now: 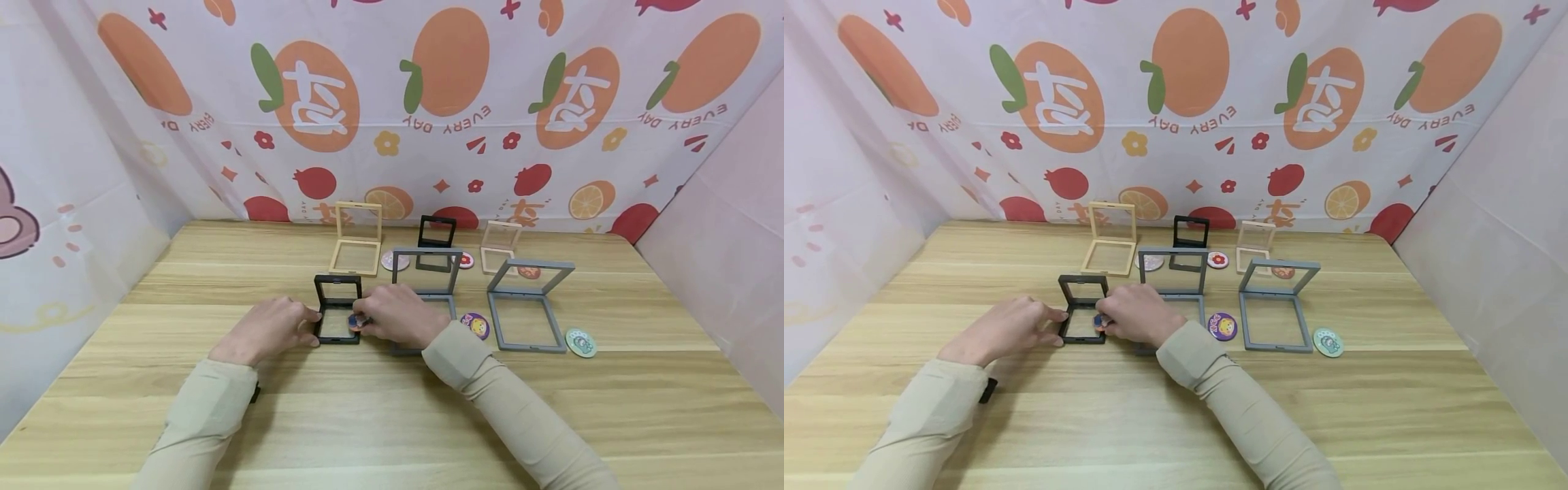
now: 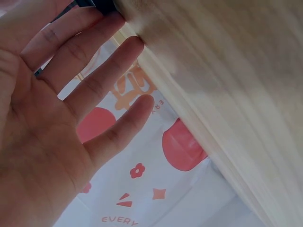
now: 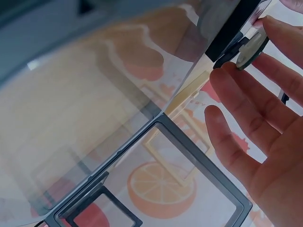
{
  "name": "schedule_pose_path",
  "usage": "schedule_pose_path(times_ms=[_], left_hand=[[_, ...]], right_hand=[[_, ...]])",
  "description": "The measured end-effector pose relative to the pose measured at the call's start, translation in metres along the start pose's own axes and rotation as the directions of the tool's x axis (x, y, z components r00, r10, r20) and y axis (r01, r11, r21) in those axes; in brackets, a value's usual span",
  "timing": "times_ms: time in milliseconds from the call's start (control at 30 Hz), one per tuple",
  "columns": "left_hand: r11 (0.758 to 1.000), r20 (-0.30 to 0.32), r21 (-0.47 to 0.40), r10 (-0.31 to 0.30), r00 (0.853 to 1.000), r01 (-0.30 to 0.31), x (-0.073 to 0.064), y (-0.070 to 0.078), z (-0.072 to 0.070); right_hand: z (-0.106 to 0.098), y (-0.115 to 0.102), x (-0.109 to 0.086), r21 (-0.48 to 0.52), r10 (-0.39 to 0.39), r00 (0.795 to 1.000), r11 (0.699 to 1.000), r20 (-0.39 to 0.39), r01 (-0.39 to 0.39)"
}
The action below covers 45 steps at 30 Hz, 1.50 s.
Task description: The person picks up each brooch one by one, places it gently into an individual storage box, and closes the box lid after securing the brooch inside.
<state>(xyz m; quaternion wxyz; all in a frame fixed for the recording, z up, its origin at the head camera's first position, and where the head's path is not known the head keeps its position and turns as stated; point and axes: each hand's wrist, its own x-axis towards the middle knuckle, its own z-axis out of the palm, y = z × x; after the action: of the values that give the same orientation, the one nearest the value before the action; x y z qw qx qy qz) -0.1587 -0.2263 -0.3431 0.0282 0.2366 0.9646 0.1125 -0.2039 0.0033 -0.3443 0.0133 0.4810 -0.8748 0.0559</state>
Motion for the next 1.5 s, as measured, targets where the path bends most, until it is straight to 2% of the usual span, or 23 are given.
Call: schedule_pose_path(times_ms=[400,667,1167,1500], left_hand=[[1.000,-0.012,0.010,0.024,1.000,-0.024,0.002,0.002,0.000],[1.000,-0.011,-0.009,0.003,1.000,-0.003,0.003,0.004,0.002],[0.999,-0.008,-0.038,-0.009,1.000,0.009,0.002,0.003,0.001],[1.000,-0.024,-0.019,0.019,1.000,-0.019,0.002,0.002,0.002]], right_hand=[[0.001,-0.003,0.003,-0.027,-0.012,1.000,1.000,0.009,0.012],[0.001,-0.006,0.004,-0.034,0.000,1.000,0.999,0.013,0.000],[0.006,-0.011,0.009,-0.063,-0.031,0.999,0.997,0.029,0.032],[0.008,-0.015,0.017,-0.073,-0.034,0.999,0.997,0.023,0.035]])
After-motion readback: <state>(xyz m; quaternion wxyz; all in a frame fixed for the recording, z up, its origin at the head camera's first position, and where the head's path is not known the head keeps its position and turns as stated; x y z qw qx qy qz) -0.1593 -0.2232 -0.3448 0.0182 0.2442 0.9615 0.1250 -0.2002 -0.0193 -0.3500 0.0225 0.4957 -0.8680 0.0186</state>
